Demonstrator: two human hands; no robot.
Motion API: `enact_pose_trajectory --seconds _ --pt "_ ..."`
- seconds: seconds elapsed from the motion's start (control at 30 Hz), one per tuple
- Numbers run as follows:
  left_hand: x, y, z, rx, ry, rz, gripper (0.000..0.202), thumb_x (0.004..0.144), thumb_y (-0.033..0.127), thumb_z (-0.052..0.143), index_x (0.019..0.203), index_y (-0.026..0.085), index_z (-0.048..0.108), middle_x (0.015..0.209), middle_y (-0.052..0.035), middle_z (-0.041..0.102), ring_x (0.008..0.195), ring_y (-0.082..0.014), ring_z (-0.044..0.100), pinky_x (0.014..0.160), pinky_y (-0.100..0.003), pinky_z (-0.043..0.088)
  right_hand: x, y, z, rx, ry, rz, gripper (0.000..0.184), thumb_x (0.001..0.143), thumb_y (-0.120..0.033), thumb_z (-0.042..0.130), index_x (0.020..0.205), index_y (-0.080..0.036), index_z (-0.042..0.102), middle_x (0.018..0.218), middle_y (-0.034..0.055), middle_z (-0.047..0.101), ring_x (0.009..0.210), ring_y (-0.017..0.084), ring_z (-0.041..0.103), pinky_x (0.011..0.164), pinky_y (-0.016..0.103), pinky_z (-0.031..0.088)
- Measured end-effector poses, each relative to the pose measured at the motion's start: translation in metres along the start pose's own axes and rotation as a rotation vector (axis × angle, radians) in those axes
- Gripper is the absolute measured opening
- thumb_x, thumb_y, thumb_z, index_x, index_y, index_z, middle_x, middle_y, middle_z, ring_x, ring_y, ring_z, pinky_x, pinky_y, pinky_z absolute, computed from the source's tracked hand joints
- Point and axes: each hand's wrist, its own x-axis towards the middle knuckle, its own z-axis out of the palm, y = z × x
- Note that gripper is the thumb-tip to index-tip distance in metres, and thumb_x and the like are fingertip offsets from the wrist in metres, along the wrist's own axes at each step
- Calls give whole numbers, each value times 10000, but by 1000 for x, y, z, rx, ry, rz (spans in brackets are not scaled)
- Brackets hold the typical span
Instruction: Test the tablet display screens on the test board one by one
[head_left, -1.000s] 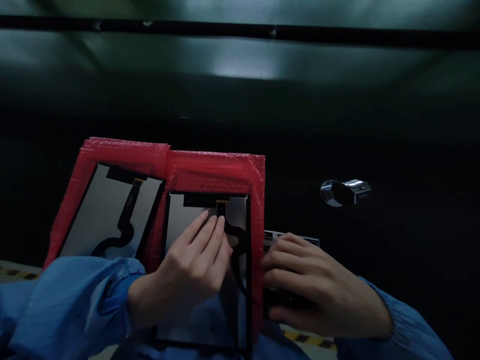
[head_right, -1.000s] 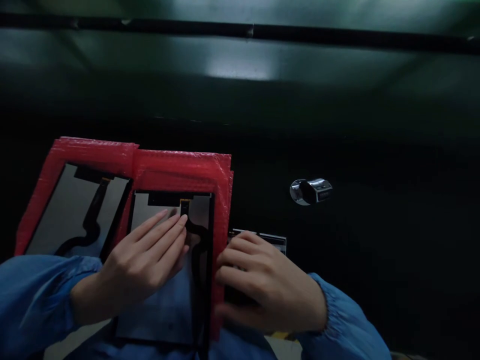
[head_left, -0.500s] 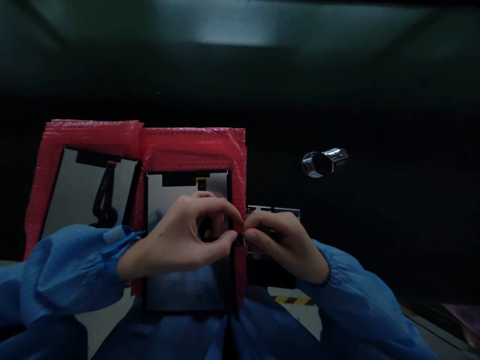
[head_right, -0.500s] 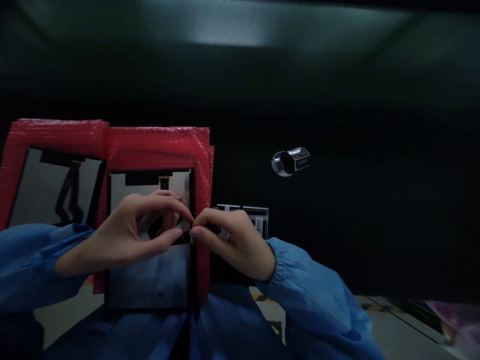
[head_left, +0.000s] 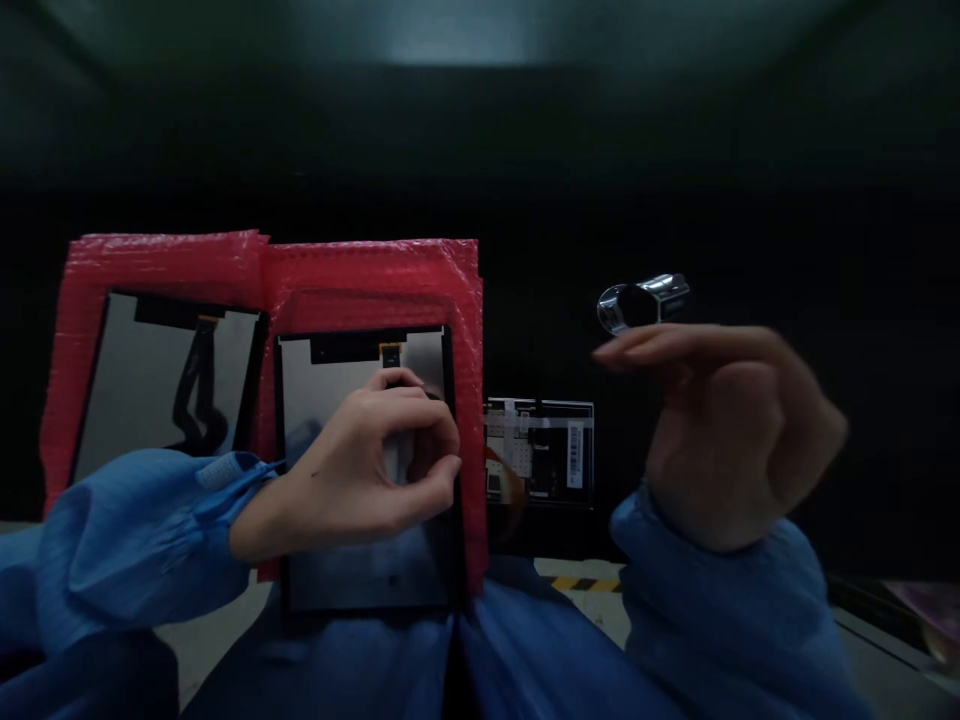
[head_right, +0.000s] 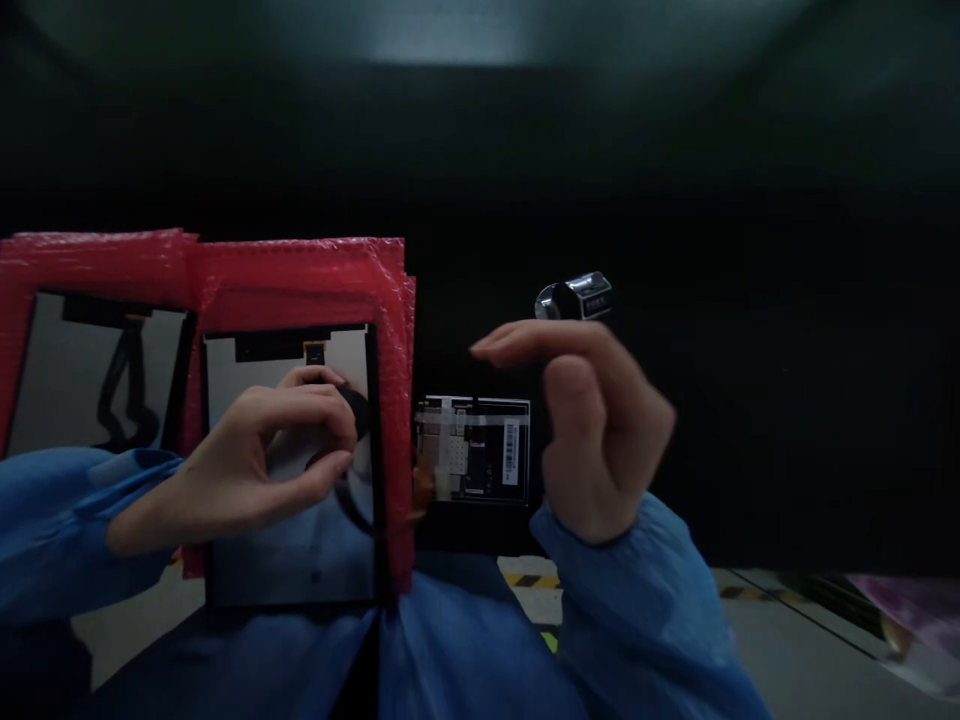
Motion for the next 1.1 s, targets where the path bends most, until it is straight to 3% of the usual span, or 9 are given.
enact_pose_trajectory --seconds 0.17,0.27,0.33,0.4,0.5,0.57,0.67,0.77,1.1 --pt "-10 2 0 234 14 241 38 857 233 616 870 198 610 788 26 686 806 -153 643 1055 -414 355 6 9 -8 -31 177 -23 340 1002 -310 476 682 -220 546 623 -5 511 503 125 479 439 308 344" --pt "-17 2 3 252 -170 317 302 857 437 665 1002 174 636 902 -21 729 976 -214 638 1082 -433 324 6 16 -10 93 125 -174 446 1016 -317 458 592 -179 440 538 -39 392 422 66 421 373 242 264" --pt "-19 0 4 235 -242 333 203 890 362 656 974 177 643 829 2 724 926 -190 635 1070 -413 330 5 18 -11 165 -65 -217 485 1034 -296 420 569 -162 408 509 -53 380 418 45 425 399 212 301" --pt "-17 -3 5 200 -205 344 28 908 201 626 926 186 641 758 29 701 812 -145 620 1021 -383 366 5 18 -10 150 -348 -179 468 1046 -319 380 628 -159 518 591 -24 539 547 76 531 560 250 433" --pt "-11 -5 2 116 -120 304 81 878 115 640 902 192 634 766 39 682 733 -112 605 950 -354 413 3 17 -2 159 -719 -135 397 1032 -375 391 905 -131 678 882 70 698 874 170 599 844 348 465" --pt "-8 -5 -2 74 -102 259 85 866 113 657 896 189 636 772 39 669 731 -106 613 940 -347 423 0 16 6 236 -837 -126 317 1006 -342 470 953 -113 683 888 77 698 898 173 579 872 337 459" --pt "-7 -4 -4 42 -89 209 65 874 123 652 895 184 638 771 36 664 728 -102 610 949 -352 424 -4 16 15 333 -821 -100 241 980 -266 537 841 -113 662 740 37 652 742 124 550 773 276 455" --pt "-7 -3 -3 24 -75 176 45 880 141 652 883 185 641 754 39 667 708 -102 604 954 -361 426 -8 18 20 389 -761 -45 303 987 -303 533 762 -124 629 674 18 618 663 102 524 672 238 434" --pt "-5 0 -2 62 -94 119 77 896 149 612 872 195 669 746 29 688 686 -116 613 949 -372 429 -12 18 26 395 -692 17 373 970 -347 555 670 -133 610 607 -5 581 593 86 520 596 221 434"
